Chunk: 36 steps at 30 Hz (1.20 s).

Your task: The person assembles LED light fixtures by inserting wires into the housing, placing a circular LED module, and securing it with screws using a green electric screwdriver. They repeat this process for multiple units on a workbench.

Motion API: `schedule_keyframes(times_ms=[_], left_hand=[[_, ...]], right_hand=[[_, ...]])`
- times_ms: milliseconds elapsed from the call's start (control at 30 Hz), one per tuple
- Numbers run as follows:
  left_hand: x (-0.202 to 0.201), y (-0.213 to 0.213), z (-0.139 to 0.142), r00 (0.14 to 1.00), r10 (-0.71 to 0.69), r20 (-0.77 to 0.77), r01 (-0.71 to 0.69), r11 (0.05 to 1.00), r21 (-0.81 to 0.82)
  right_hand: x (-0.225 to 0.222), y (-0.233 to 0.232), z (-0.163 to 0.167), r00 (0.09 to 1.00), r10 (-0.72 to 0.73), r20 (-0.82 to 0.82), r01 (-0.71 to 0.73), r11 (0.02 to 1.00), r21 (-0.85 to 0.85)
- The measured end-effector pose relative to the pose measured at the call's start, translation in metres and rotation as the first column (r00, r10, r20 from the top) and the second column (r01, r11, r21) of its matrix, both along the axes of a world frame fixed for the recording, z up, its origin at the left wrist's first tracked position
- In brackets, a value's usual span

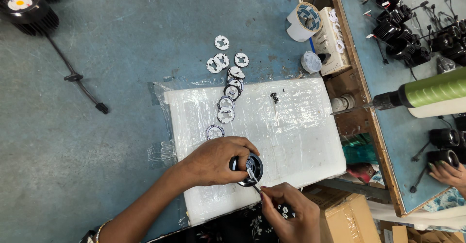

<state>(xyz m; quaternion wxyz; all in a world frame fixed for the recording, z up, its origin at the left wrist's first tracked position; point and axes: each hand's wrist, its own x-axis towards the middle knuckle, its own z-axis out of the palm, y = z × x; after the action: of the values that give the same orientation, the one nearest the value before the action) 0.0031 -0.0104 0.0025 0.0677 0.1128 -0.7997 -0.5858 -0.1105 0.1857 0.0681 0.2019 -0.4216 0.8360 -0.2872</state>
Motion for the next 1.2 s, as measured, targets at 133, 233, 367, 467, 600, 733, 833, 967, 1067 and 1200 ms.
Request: schedule_keyframes(times_ms=[133, 233, 367, 467, 600, 733, 833, 967, 1067, 1200], left_hand=[[0.0, 0.0, 0.0, 1.0, 0.009, -0.007, -0.009, 1.0, 0.014], [0.0, 0.0, 0.0, 1.0, 0.011, 0.006, -0.011, 1.0, 0.016], [0.0, 0.0, 0.0, 1.0, 0.012, 0.009, -0.012, 0.999, 0.029], [0.0, 0.0, 0.001, 0.999, 0.004, 0.04, -0.005, 0.999, 0.035], [0.0, 0.0, 0.0, 1.0, 0.004, -0.001, -0.004, 1.0, 0.017], [0.0, 0.0, -0.001, 1.0, 0.007, -0.006, -0.007, 1.0, 0.012], [-0.001, 0.0, -0.002, 1.0, 0.006, 0.025, -0.007, 1.0, 0.024], [-0.001, 0.0, -0.001, 1.0, 0.003, 0.031, -0.004, 1.0, 0.027], [-0.001, 0.001, 0.0, 1.0, 0.009, 0.025, -0.009, 0.999, 0.033], [-0.001, 0.0, 0.001, 1.0, 0.013, 0.015, -0.013, 1.0, 0.028]], right_hand=[[0.001, 0.004, 0.005, 0.999, 0.04, -0.011, -0.04, 0.999, 0.031], [0.002, 0.007, 0.005, 0.998, 0.052, -0.046, -0.053, 0.999, -0.011], [0.0, 0.01, 0.005, 0.996, 0.041, -0.077, -0.043, 0.999, -0.021], [-0.002, 0.009, 0.003, 0.995, 0.035, -0.096, -0.038, 0.999, -0.028], [-0.001, 0.004, -0.003, 0.989, 0.078, -0.129, -0.095, 0.987, -0.131], [0.003, 0.006, -0.004, 0.993, 0.013, -0.116, -0.02, 0.998, -0.057], [0.003, 0.007, -0.001, 0.994, 0.016, -0.108, -0.018, 1.0, -0.012], [0.004, 0.005, 0.004, 0.998, 0.002, -0.059, -0.001, 1.0, 0.031], [0.002, 0.003, 0.008, 0.999, 0.033, -0.026, -0.032, 0.999, 0.032], [-0.004, 0.003, 0.005, 0.998, 0.046, -0.037, -0.049, 0.995, -0.091]])
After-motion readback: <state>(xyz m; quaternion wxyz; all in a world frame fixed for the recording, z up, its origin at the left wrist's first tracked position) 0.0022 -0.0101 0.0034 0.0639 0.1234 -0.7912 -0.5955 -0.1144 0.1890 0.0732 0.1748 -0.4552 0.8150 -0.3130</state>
